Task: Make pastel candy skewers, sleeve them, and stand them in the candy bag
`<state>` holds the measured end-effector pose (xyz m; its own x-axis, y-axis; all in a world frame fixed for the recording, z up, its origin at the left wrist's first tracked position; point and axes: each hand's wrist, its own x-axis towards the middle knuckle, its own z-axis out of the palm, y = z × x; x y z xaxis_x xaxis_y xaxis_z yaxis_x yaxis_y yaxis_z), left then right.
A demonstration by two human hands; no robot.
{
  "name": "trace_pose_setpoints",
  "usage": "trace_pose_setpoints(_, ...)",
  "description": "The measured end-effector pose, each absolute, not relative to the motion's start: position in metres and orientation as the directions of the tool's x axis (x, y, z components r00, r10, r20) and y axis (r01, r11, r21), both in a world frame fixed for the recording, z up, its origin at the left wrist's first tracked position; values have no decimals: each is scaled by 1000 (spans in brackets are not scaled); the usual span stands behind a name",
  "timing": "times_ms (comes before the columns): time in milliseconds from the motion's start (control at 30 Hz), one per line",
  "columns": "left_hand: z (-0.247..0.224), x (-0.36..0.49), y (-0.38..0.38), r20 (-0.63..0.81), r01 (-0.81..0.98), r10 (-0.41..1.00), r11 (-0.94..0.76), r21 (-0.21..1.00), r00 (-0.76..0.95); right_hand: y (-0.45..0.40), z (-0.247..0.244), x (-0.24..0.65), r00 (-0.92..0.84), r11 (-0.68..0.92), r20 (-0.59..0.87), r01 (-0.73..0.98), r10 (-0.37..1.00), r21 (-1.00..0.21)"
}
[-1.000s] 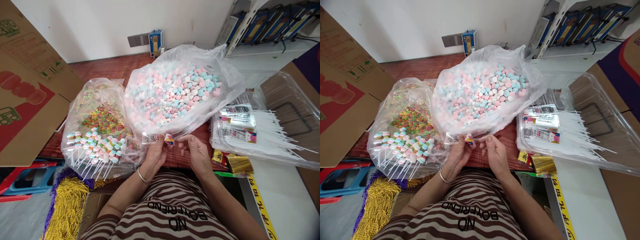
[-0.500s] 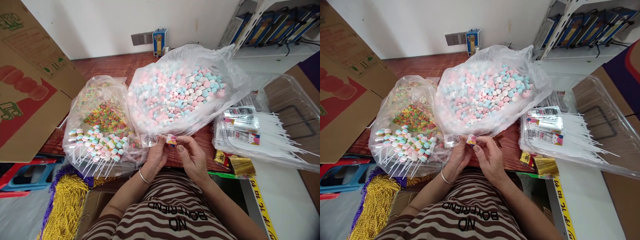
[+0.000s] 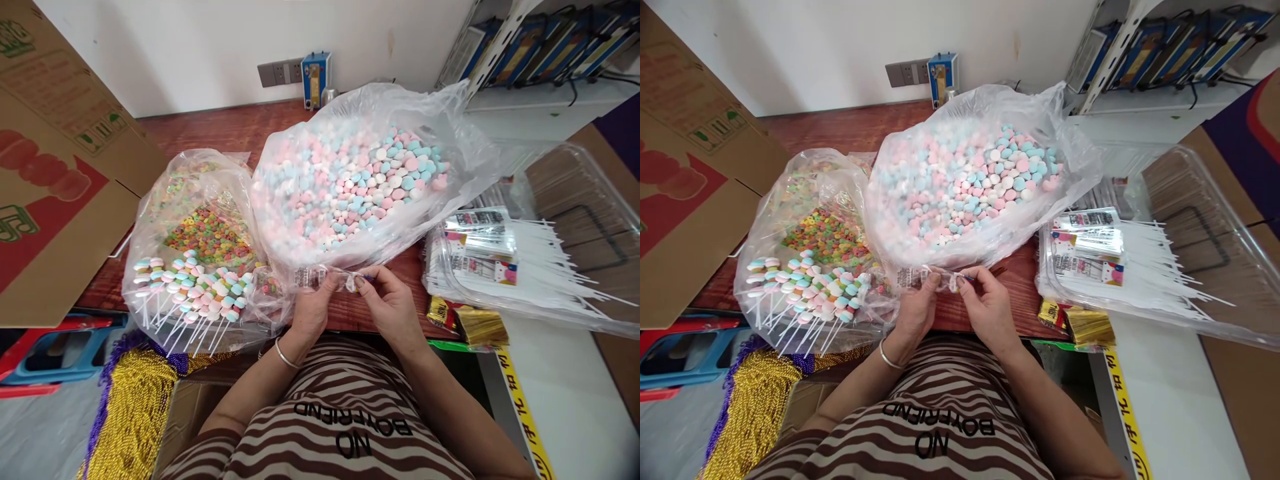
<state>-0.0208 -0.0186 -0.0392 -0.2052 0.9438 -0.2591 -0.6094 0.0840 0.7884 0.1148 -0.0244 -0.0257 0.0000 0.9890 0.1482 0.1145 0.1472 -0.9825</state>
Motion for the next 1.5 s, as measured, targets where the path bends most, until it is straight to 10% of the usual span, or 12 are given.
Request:
trace_pose_setpoints(100,-34,-26,-15,-132,-582,950,-61,811,-282,-23,-26,124,12,187,192,175,981,-967)
trace_pose_setpoints(500,-34,-31,-19,-321,-636,945,283,718,58,-25,-19,126,-14,206,211,291,977,-934)
trace_pose_setpoints(867,-38,-26,-17,-432,-869,890,326,373,148,-25,-9,117,-105,52,70,-164,992,-985)
trace_pose_setpoints(1300,-37,-54,-32,-401,-857,915,175,484,-40,-23,-6,103,-142,211,200,66,969,-975)
trace_pose_setpoints(1500,-34,-159,-103,-280,-819,866,-221,530,-414,-8,-3,21,-669,449,221,188,710,-874)
